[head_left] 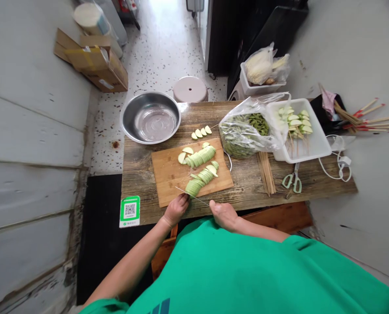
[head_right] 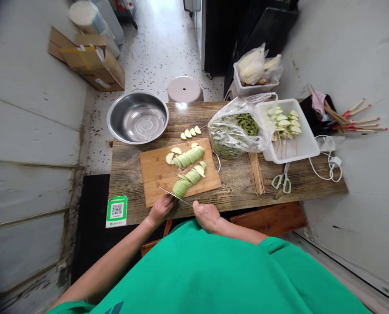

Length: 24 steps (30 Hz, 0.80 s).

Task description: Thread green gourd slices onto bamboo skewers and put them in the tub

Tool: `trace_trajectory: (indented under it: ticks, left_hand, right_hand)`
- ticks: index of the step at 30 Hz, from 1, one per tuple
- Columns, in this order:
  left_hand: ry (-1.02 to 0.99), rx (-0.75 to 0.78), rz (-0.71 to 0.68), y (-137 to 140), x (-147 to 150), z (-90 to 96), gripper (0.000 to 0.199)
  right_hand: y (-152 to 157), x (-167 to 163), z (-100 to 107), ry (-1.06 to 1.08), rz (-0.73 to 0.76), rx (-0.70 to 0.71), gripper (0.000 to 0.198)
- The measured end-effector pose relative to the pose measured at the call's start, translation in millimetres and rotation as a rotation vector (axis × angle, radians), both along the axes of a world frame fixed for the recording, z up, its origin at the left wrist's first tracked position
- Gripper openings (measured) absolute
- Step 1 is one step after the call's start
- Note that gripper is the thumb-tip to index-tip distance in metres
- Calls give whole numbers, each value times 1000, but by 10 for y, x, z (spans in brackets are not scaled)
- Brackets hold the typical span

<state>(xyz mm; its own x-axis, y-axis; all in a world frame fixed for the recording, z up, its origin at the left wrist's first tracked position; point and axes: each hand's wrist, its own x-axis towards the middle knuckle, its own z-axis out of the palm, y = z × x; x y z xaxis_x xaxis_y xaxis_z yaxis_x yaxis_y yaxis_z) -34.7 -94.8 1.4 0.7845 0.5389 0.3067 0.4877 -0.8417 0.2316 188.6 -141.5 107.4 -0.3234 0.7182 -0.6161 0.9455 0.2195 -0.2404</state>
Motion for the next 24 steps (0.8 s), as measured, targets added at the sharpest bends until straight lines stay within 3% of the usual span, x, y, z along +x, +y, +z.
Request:
trace_trajectory:
  ticks: [9, 15, 19, 24]
  left_hand:
    - [-56, 7, 0, 20, 8, 27, 22]
    - [-96, -68, 15, 12, -14, -4, 24]
    - [-124, -146, 103, -36, -3, -28, 24]
    - [-136, -295, 299, -144, 88, 8, 22]
  right_hand:
    - [17, -37, -26, -21, -7, -11, 26]
    - [12, -64, -198, -11, -17, -17, 28]
    - [3, -52, -214, 27, -13, 21, 27]
    - [4, 51, -14, 134, -34, 150, 15]
